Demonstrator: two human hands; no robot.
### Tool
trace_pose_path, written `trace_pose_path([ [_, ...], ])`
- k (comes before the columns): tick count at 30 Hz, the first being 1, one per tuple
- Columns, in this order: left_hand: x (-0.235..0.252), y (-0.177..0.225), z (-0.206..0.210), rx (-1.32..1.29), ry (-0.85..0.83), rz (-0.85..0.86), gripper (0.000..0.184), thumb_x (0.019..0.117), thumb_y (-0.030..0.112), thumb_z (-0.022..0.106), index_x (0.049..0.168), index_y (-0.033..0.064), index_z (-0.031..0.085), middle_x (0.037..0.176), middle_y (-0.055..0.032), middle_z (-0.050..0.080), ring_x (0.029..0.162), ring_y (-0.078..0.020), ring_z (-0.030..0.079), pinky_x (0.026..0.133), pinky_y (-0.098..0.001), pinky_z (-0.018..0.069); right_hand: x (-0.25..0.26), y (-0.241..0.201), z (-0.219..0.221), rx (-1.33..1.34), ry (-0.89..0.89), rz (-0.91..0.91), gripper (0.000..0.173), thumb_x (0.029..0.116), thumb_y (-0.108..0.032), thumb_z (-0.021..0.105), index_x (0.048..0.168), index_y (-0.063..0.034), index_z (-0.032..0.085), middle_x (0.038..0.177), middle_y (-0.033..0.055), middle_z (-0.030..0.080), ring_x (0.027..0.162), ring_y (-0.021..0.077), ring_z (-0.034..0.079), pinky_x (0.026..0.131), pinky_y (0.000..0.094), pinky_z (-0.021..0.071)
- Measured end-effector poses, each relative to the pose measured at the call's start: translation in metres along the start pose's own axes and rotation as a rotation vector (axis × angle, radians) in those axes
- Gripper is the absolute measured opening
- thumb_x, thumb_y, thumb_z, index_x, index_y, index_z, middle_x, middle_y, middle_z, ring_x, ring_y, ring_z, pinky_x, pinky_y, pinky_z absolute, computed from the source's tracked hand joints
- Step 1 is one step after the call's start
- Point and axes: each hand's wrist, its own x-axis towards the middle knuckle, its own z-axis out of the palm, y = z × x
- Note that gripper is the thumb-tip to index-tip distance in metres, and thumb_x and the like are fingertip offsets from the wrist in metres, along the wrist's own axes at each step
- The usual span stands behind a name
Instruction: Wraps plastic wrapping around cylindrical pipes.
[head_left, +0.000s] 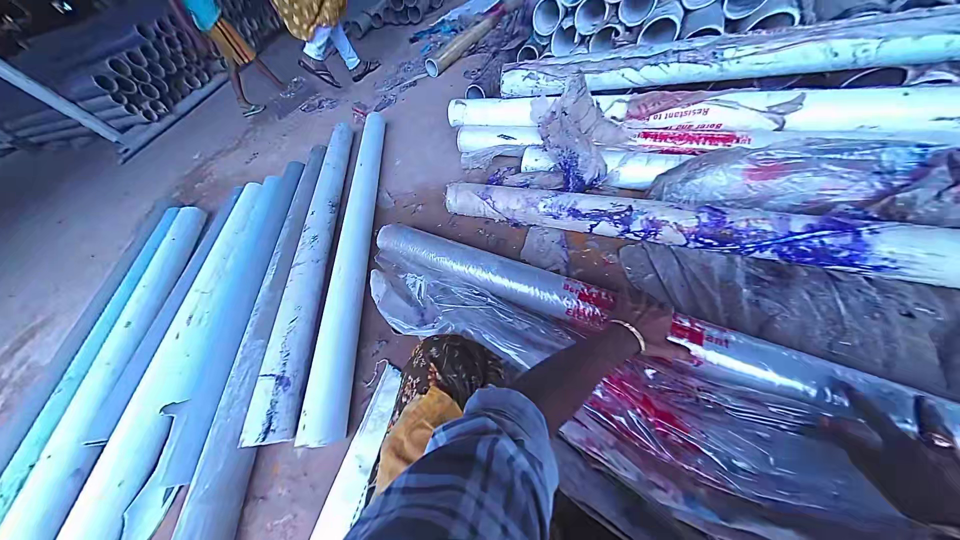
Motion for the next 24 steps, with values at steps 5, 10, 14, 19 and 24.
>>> trace_pose_path([
  [5,0.031,0.075,0.024,-0.100,-0.032,0.109,0.089,0.0944,0.061,0.063,0.164,0.0199,0.027,0.163,-0.0277,0.033,0.152,-0.0478,0.027,0.119,-0.0727,0.0111,-0.008,0.014,0.031,0.114,0.118,0.030,0.064,0.1018,-0.051,0.055,0.160,-0.0284,0.039,0.169,0.0223,0.019,0.154,0.0535,0.011,0.107,0.0878,0.0031],
  [10,0.051,0.145,0.047,-0.082,0.065,-0.006,0.091,0.0957,0.072,0.048,0.152,0.0006,0.045,0.152,-0.0309,0.046,0.146,-0.0463,0.038,0.120,-0.0661,0.0220,-0.044,0.016,0.032,0.143,0.047,0.068,0.058,0.1039,-0.051,0.050,0.149,-0.0149,0.056,0.166,0.0264,0.027,0.154,0.0530,0.016,0.111,0.0834,0.0041],
  [14,0.057,0.145,0.040,-0.070,0.025,0.006,0.086,0.0984,0.071,0.044,0.145,-0.0009,0.052,0.139,-0.0255,0.060,0.134,-0.0384,0.054,0.114,-0.0565,0.0362,-0.045,0.015,0.040,0.078,0.064,0.086,0.056,0.1010,-0.054,0.055,0.146,-0.0217,0.059,0.161,0.0255,0.037,0.153,0.0503,0.022,0.111,0.0833,0.0054],
  [19,0.076,0.143,0.019,-0.111,-0.068,-0.028,0.082,0.1000,0.069,0.044,0.134,-0.0030,0.061,0.137,-0.0211,0.063,0.132,-0.0328,0.059,0.112,-0.0532,0.0419,-0.043,0.015,0.031,0.036,0.101,0.064,0.057,0.0982,-0.055,0.061,0.138,-0.0137,0.066,0.148,0.0311,0.052,0.147,0.0529,0.034,0.113,0.0816,0.0084],
  [24,0.077,0.147,0.023,-0.058,-0.071,-0.047,0.081,0.0997,0.070,0.043,0.130,-0.0022,0.063,0.135,-0.0234,0.064,0.128,-0.0367,0.060,0.108,-0.0578,0.0429,-0.066,0.011,0.014,-0.035,-0.096,0.111,0.060,0.1005,-0.060,0.052,0.146,-0.0217,0.059,0.155,0.0248,0.046,0.151,0.0470,0.030,0.116,0.0777,0.0058],
])
